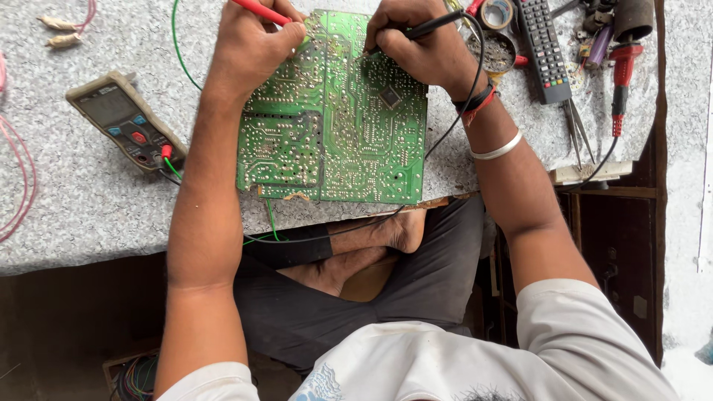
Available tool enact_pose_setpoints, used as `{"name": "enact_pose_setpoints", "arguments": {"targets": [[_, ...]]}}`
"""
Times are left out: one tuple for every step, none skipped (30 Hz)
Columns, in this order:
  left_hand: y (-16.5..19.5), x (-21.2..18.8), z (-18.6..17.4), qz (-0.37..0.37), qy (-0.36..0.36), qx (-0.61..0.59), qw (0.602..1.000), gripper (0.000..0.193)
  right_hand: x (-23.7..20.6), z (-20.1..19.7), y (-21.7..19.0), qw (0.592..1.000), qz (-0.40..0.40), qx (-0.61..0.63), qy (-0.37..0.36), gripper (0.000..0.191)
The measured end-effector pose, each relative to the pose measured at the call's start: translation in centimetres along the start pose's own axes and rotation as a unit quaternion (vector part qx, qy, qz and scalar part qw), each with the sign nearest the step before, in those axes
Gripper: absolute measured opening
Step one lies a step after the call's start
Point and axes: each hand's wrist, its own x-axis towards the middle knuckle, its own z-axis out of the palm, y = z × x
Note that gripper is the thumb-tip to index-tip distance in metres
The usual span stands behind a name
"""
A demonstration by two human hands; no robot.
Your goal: The person sits on the floor at a repair bench and tests a large green circuit board using a multimeter, touching the red and black probes to different points on the board's solder side. They reposition the board and move the probes repeatedly to check various components and connections.
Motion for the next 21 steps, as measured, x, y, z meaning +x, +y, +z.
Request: {"name": "enact_pose_setpoints", "arguments": {"targets": [[0.0, 0.0, -0.1, 0.006, -0.001, 0.008, 1.0, 0.01, 0.1, -0.1, -0.1, 1.0, -0.003, 0.003, -0.001, 0.018], [0.1, 0.0, -0.2, 0.006, 0.001, 0.008, 1.0, 0.01, 0.3, -0.1, -0.3, 1.0, -0.003, 0.008, -0.002, 0.018], [0.1, 0.0, -0.2, 0.006, 0.003, 0.007, 1.0, 0.01, 0.3, -0.1, -0.4, 1.0, -0.002, 0.012, -0.004, 0.018], [0.2, 0.0, -0.1, 0.006, 0.004, 0.006, 1.0, 0.01, 0.4, -0.2, -0.5, 1.0, -0.001, 0.017, -0.006, 0.019], [0.3, 0.1, -0.1, 0.022, 0.005, 0.024, 0.999, 0.01, 0.4, -0.3, -0.6, 1.0, 0.0, 0.018, -0.007, 0.018], [0.4, 0.1, -0.1, 0.037, 0.007, 0.042, 0.998, 0.01, 0.4, -0.4, -0.6, 1.0, 0.001, 0.02, -0.009, 0.017], [0.5, 0.1, -0.1, 0.052, 0.008, 0.059, 0.997, 0.01, 0.4, -0.4, -0.7, 1.0, 0.003, 0.023, -0.011, 0.017], [0.6, 0.1, -0.1, 0.054, 0.009, 0.064, 0.996, 0.01, 0.5, -0.5, -0.7, 1.0, 0.001, 0.019, -0.012, 0.017], [0.7, 0.1, -0.1, 0.056, 0.009, 0.068, 0.996, 0.01, 0.5, -0.6, -0.7, 1.0, -0.001, 0.016, -0.014, 0.018], [0.8, 0.1, 0.0, 0.058, 0.009, 0.073, 0.996, 0.01, 0.5, -0.6, -0.7, 1.0, -0.003, 0.012, -0.016, 0.018], [0.9, 0.1, 0.0, 0.039, 0.006, 0.058, 0.998, 0.01, 0.5, -0.6, -0.6, 1.0, -0.008, 0.014, -0.016, 0.018], [1.0, 0.1, 0.1, 0.021, 0.002, 0.042, 0.999, 0.01, 0.4, -0.7, -0.6, 1.0, -0.011, 0.015, -0.017, 0.018], [1.0, 0.1, 0.1, 0.001, -0.001, 0.026, 1.0, 0.01, 0.4, -0.7, -0.6, 1.0, -0.015, 0.016, -0.017, 0.018], [1.0, 0.1, 0.1, 0.005, 0.0, 0.031, 1.0, 0.01, 0.3, -0.7, -0.5, 1.0, -0.013, 0.016, -0.018, 0.018], [1.0, 0.1, 0.1, 0.01, 0.001, 0.036, 0.999, 0.01, 0.3, -0.7, -0.5, 1.0, -0.012, 0.015, -0.018, 0.018], [1.0, 0.1, 0.1, 0.014, 0.002, 0.04, 0.999, 0.009, 0.3, -0.7, -0.5, 1.0, -0.01, 0.014, -0.018, 0.018], [0.9, 0.1, 0.1, 0.03, 0.003, 0.047, 0.998, 0.01, 0.3, -0.6, -0.4, 1.0, -0.012, 0.014, -0.019, 0.018], [0.8, 0.1, 0.0, 0.045, 0.005, 0.054, 0.997, 0.01, 0.4, -0.6, -0.4, 1.0, -0.014, 0.015, -0.019, 0.018], [0.8, 0.2, 0.0, 0.062, 0.006, 0.062, 0.996, 0.01, 0.5, -0.6, -0.4, 1.0, -0.016, 0.015, -0.019, 0.018], [0.7, 0.2, -0.1, 0.058, 0.005, 0.056, 0.997, 0.01, 0.5, -0.6, -0.4, 1.0, -0.015, 0.014, -0.019, 0.018], [0.7, 0.2, -0.1, 0.055, 0.004, 0.051, 0.997, 0.011, 0.5, -0.5, -0.4, 1.0, -0.014, 0.014, -0.019, 0.018]]}}
